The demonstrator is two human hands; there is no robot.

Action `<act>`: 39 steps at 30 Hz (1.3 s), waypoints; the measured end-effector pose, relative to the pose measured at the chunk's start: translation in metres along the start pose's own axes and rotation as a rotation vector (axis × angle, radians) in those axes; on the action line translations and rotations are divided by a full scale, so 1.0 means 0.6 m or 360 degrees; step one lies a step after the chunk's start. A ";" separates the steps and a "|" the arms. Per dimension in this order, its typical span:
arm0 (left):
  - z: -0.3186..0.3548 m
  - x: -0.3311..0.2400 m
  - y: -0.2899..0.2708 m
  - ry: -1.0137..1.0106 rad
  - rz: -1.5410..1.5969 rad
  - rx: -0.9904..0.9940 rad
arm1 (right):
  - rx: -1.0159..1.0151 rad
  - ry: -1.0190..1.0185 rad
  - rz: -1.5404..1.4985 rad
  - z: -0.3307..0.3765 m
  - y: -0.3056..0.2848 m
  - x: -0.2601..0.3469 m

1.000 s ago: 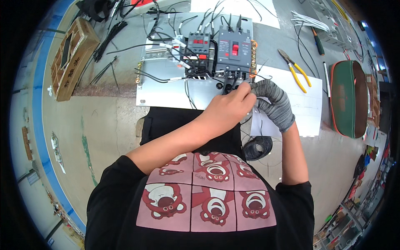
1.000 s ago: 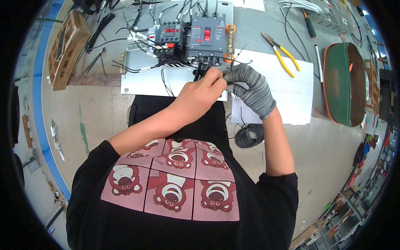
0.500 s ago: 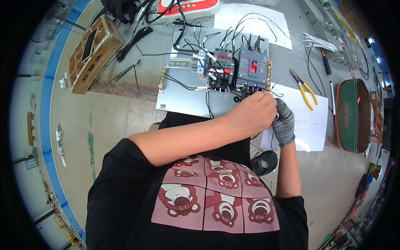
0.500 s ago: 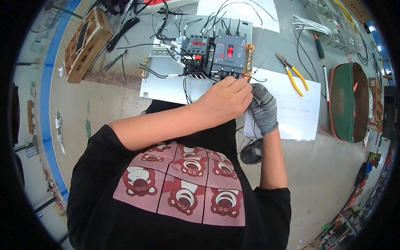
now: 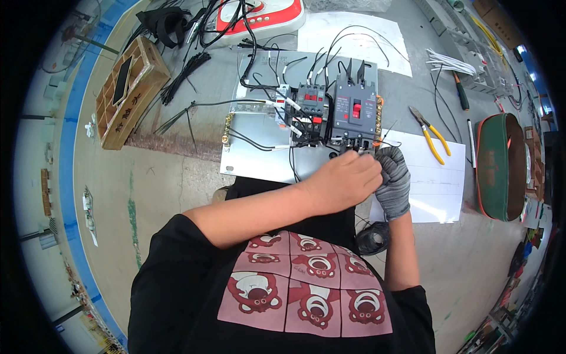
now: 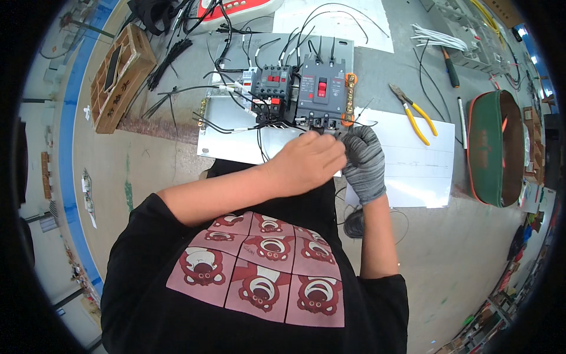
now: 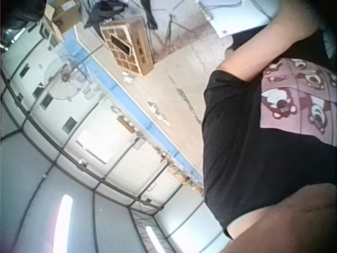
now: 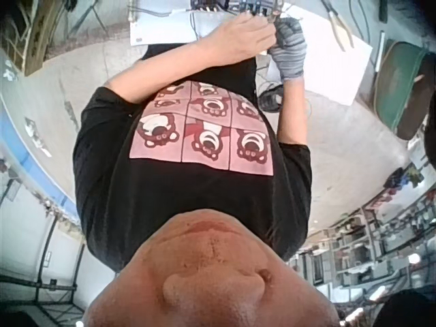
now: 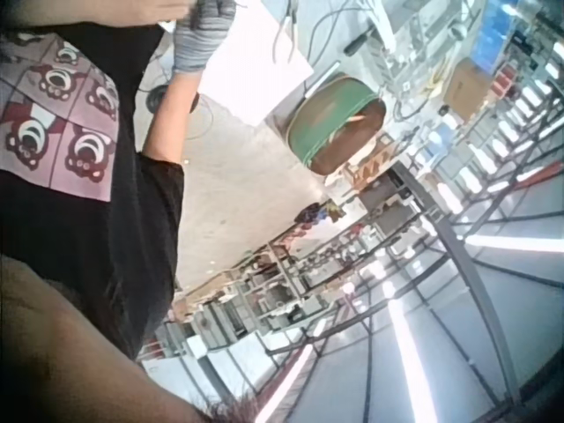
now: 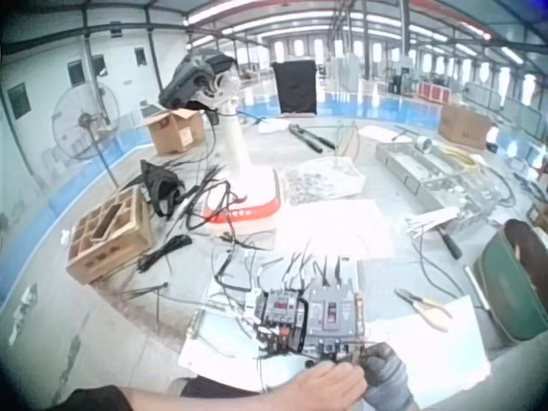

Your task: The person assembles an electrical control panel by stripping wires, inserting them into terminal blocks, and tightening screws. They use pliers and a screwdriver to connect multiple wires to a circuit breaker and other components mounted on a metal plate.

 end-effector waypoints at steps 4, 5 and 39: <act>-0.005 -0.036 0.003 -0.0005 0.0350 -0.0091 | -0.0125 0.0388 -0.0290 0.012 0.030 -0.034; -0.005 -0.040 -0.001 -0.0065 0.0465 0.0031 | -0.0139 0.0340 -0.0113 0.012 0.027 -0.033; -0.119 0.075 -0.036 -0.0870 0.1028 -0.0036 | 0.0079 0.0508 -0.0001 -0.012 -0.005 -0.021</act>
Point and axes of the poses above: each hand's wrist, its own z-axis away from the middle knuckle, its own y-axis out of the palm, x = y × z, the point moved 2 cm from there along -z, towards the middle knuckle, and after that the axes turned 11 degrees about z, right-handed, at the moved point
